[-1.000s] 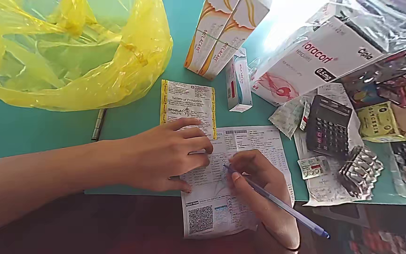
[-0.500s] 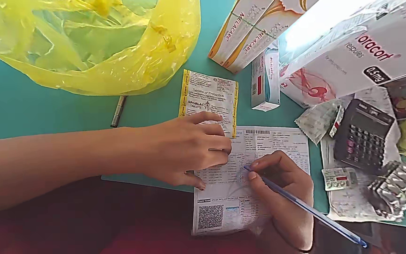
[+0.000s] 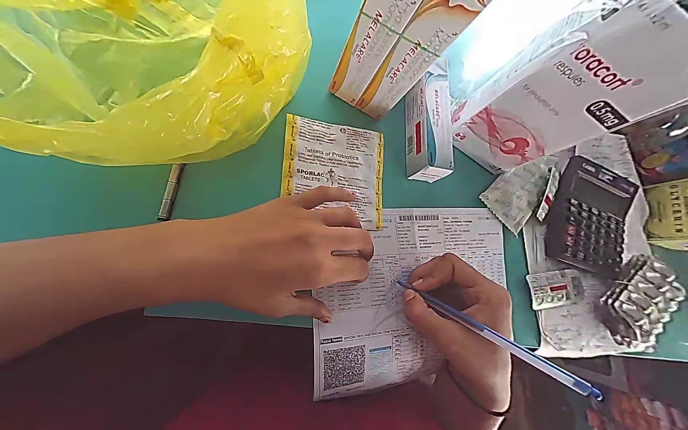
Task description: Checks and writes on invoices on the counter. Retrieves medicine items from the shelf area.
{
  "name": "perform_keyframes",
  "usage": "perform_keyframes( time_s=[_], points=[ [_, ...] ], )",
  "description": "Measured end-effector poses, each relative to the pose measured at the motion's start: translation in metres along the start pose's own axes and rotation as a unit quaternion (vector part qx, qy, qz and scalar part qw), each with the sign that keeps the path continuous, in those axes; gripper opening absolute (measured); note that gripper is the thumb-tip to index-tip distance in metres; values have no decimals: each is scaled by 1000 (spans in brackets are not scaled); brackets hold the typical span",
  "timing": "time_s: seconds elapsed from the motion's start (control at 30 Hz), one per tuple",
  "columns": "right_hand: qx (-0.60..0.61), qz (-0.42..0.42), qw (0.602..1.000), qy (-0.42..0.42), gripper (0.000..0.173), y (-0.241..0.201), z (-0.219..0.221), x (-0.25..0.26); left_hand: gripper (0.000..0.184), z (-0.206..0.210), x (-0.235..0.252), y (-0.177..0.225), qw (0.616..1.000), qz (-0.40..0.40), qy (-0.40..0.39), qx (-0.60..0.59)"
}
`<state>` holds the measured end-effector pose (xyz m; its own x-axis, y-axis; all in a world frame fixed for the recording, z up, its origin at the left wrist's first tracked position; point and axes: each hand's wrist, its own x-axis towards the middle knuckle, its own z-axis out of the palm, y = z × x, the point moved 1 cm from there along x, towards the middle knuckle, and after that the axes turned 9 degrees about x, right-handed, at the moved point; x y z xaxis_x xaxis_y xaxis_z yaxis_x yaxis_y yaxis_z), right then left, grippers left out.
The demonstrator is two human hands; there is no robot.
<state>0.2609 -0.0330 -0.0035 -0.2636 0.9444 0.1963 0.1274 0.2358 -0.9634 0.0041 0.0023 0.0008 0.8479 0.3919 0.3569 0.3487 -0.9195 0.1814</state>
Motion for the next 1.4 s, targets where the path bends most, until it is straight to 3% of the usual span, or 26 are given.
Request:
perform_keyframes(
  time_s=[0.53,0.77,1.4],
  points=[
    [-18,3,999,40,10,-1,-1,0,38,-1,0,0,1000,3,-4,7],
    [-20,-3,1000,-15,10,-5,-5,-8,38,-2,0,1,1000,-2,-11,12],
    [-31,-5,999,-5,12,-2,-4,-9,29,-2,1,1,1000,-8,-6,-22]
  ],
)
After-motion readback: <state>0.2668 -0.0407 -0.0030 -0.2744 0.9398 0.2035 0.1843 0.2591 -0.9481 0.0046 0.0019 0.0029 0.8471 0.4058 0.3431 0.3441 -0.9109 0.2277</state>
